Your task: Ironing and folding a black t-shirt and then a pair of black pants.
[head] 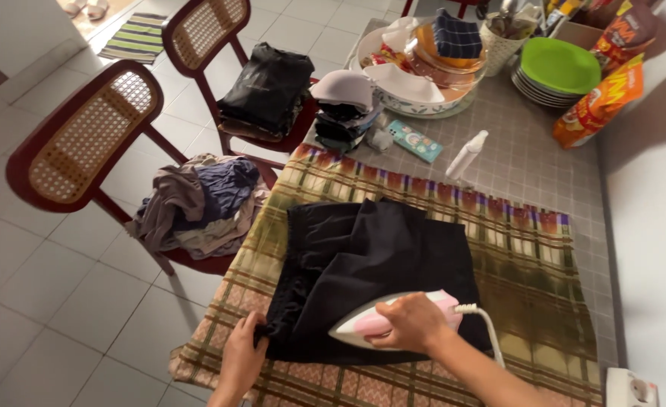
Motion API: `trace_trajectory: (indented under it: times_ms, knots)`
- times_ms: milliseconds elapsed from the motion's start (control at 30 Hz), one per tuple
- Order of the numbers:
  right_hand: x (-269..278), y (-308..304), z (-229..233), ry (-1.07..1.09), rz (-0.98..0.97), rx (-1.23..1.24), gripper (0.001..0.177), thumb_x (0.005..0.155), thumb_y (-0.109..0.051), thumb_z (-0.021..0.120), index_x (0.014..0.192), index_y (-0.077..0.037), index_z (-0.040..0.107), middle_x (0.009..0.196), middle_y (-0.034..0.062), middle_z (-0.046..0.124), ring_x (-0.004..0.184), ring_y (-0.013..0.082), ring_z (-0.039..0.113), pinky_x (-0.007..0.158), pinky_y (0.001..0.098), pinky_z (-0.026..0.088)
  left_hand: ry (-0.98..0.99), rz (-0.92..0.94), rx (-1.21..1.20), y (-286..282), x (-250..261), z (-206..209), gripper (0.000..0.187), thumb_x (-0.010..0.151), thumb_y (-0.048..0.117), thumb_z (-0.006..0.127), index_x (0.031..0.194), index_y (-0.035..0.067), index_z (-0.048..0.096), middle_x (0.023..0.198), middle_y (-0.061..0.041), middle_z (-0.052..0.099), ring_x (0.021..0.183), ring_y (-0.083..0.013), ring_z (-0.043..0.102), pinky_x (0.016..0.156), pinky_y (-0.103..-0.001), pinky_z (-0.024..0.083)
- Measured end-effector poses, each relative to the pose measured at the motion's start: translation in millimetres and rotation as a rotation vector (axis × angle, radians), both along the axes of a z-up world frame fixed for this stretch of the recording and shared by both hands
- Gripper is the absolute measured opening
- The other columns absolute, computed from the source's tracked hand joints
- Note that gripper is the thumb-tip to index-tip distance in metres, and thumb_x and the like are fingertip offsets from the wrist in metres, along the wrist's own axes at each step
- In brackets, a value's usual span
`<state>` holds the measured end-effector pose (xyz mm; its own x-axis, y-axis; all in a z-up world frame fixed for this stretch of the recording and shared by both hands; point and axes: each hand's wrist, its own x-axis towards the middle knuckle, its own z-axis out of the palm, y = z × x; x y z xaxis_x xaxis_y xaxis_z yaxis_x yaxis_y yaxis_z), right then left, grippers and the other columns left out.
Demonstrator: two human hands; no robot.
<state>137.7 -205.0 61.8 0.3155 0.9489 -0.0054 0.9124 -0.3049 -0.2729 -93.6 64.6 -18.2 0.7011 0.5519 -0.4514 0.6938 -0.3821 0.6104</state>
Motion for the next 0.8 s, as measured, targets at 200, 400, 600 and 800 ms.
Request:
trace_trajectory:
  times_ms: [200, 400, 600, 800]
  knots:
    - [-51, 40, 0, 0.085, -0.017, -0.081, 0.056, 0.079, -0.062, 0.076, 0.083, -0.006, 0.070, 0.066, 0.0151, 0.070, 0.065, 0.0304, 0.073, 0.065, 0.0444, 0.057, -0.098, 0.143, -0.091, 11, 0, 2, 0.038, 0.077, -0.001, 0.072, 0.109, 0.006, 0.054, 0.117, -0.010, 0.060, 0.112, -0.0245, 0.059, 0.092, -0.032, 0.046]
    - [-84, 67, 5, 0.094, -0.066, -0.209, 0.060, 0.080, -0.065, 0.074, 0.084, -0.005, 0.071, 0.073, 0.0156, 0.071, 0.074, 0.0312, 0.072, 0.070, 0.0446, 0.057, -0.218, 0.204, -0.044, 16, -3, -11, 0.032, 0.079, 0.013, 0.077, 0.108, 0.010, 0.063, 0.103, -0.012, 0.069, 0.098, -0.0279, 0.069, 0.088, -0.039, 0.052]
    - [-20, 5, -13, 0.067, -0.131, 0.092, 0.055, 0.071, -0.063, 0.078, 0.075, -0.008, 0.075, 0.064, 0.0155, 0.071, 0.063, 0.0317, 0.073, 0.062, 0.0433, 0.058, 0.121, 0.103, -0.130, 15, 11, 25, 0.031, 0.081, 0.005, 0.075, 0.108, 0.008, 0.060, 0.115, -0.011, 0.056, 0.106, -0.0342, 0.066, 0.087, -0.048, 0.057]
    - [67, -64, 12, -0.038, -0.467, -0.290, 0.067, 0.071, -0.081, 0.063, 0.089, -0.018, 0.075, 0.064, 0.0115, 0.073, 0.062, 0.0269, 0.076, 0.060, 0.0417, 0.061, -0.131, 0.017, 0.242, 13, -3, -31, 0.038, 0.071, 0.005, 0.079, 0.105, 0.008, 0.062, 0.112, -0.015, 0.058, 0.108, -0.0389, 0.062, 0.092, -0.046, 0.054]
